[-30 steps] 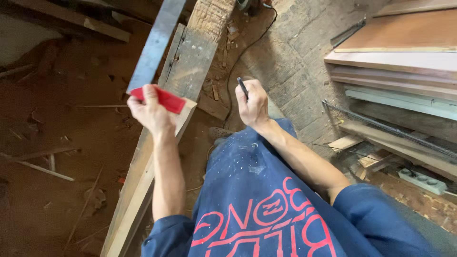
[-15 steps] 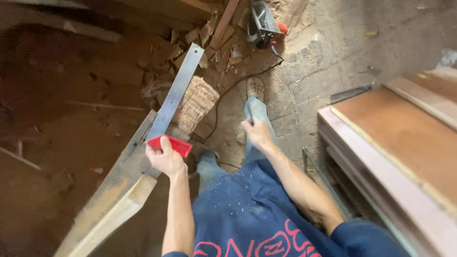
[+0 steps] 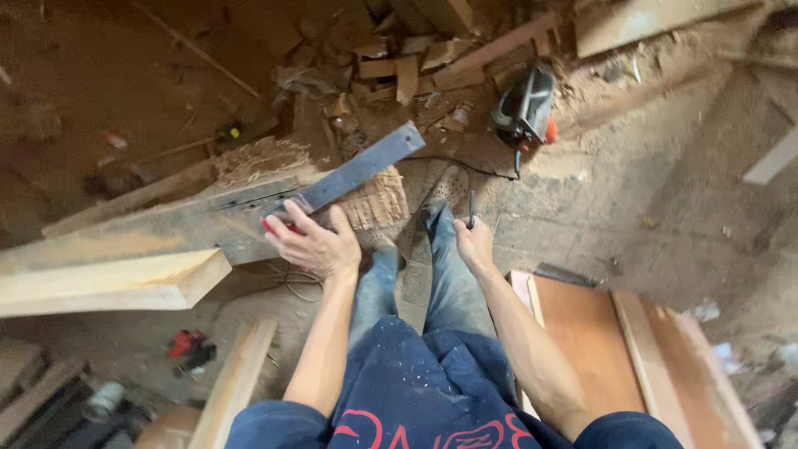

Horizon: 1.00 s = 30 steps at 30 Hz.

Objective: The person measures and marks a wooden plank with a square and pencil, then uses a circular saw to cut the plank. The person repeats this process multiple times, cutting the plank into smaller pieces and stacking them.

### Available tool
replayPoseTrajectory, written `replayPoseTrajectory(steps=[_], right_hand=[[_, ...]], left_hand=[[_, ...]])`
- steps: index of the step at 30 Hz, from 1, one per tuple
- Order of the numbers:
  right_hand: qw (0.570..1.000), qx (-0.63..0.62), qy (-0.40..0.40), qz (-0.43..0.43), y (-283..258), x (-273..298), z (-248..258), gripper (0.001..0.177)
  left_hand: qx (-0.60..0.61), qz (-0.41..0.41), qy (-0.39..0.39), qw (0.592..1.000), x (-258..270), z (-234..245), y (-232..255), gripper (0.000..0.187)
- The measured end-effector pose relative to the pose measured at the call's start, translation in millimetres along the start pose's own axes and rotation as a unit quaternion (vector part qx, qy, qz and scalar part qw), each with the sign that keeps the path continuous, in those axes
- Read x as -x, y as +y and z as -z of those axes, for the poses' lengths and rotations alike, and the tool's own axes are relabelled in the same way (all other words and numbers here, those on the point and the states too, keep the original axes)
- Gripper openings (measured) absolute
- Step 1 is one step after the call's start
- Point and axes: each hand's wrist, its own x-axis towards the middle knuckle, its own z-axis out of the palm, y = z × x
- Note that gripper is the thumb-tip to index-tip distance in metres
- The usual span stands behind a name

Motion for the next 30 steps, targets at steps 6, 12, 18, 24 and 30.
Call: replayPoseTrajectory(steps=[6,12,18,24,30], right_hand=[[0.996,0.050,-0.077,0.023,-32,-24,-41,0.026],[0.988,0.096,-0.117,0.040,-53,-35,-73,0.029],[0.968,0.174,-0.140,0.117,-34,-30,-90,0.033],[0.991,0.064,-0.096,0.073,-8,-16,-93,0.027],[0.910,-0.397,0.060,0.106,-76,2,-51,0.041]], left_hand=[[-0.034,0.012,-0.014,0.999,-4,1,10,0.084],[-0.037,0.032,-0.040,0.998,-1,-2,10,0.084],[-0.027,0.030,-0.036,0.999,-1,-2,8,0.085],[-0.021,0.025,-0.027,0.999,-3,2,9,0.082],[-0.029,0.005,-0.006,1.000,-4,2,10,0.080]])
